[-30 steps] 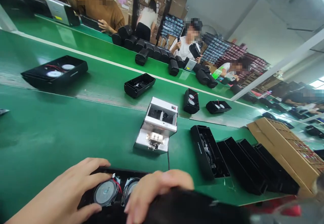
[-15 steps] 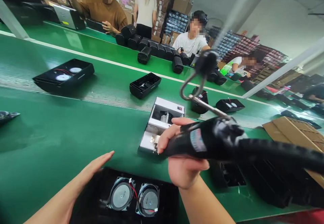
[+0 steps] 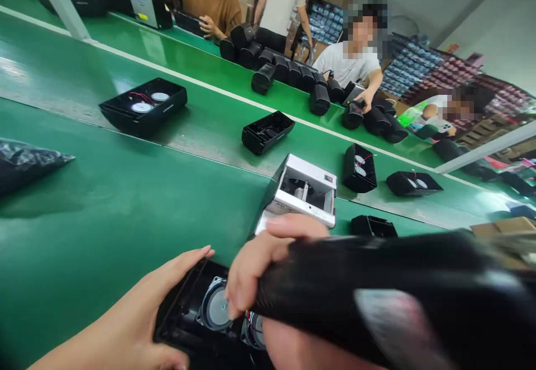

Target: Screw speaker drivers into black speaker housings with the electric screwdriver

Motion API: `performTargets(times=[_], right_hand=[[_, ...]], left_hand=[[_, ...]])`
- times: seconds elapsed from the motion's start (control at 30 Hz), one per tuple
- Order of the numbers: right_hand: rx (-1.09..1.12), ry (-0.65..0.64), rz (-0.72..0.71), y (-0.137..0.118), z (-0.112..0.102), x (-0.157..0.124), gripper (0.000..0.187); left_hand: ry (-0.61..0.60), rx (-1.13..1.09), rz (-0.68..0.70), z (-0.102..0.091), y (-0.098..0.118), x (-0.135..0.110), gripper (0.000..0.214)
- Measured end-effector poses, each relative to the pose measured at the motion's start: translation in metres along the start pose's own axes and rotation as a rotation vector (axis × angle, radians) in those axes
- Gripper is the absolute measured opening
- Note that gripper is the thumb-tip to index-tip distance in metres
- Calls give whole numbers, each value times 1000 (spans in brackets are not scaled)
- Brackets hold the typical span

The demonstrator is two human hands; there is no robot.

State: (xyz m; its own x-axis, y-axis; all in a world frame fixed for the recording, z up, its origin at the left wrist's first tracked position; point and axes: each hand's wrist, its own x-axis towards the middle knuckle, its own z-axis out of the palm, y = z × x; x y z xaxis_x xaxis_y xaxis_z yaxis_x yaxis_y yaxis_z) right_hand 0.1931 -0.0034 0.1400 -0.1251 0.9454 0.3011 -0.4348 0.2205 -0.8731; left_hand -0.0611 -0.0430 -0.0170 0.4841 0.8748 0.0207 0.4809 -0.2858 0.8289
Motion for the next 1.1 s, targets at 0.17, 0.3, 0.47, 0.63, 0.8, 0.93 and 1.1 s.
performTargets(times=[0.17,0.3,0.47,0.63,0.8,0.93,1.1], right_hand=[[54,-20,-31,51,8,8,67],[31,18,-25,63,11,9,67],[-14,36,-20,62,9,11,68],[-35,13,-10,65,5,12,68],[-41,41,-12,64,6,9,68],[-72,33,-46,65,9,8,68],[-59,21,-32,68,8,10,66]], left_hand=[[-3,-32,23,-1,6,2,121],[-17,-39,29,-2,9,5,125],[-7,-29,53,-3,11,7,126],[-16,-25,45,-3,11,8,129],[1,-27,61,-4,14,9,126],[14,-40,74,-5,13,9,130],[7,-53,58,-4,11,9,130]])
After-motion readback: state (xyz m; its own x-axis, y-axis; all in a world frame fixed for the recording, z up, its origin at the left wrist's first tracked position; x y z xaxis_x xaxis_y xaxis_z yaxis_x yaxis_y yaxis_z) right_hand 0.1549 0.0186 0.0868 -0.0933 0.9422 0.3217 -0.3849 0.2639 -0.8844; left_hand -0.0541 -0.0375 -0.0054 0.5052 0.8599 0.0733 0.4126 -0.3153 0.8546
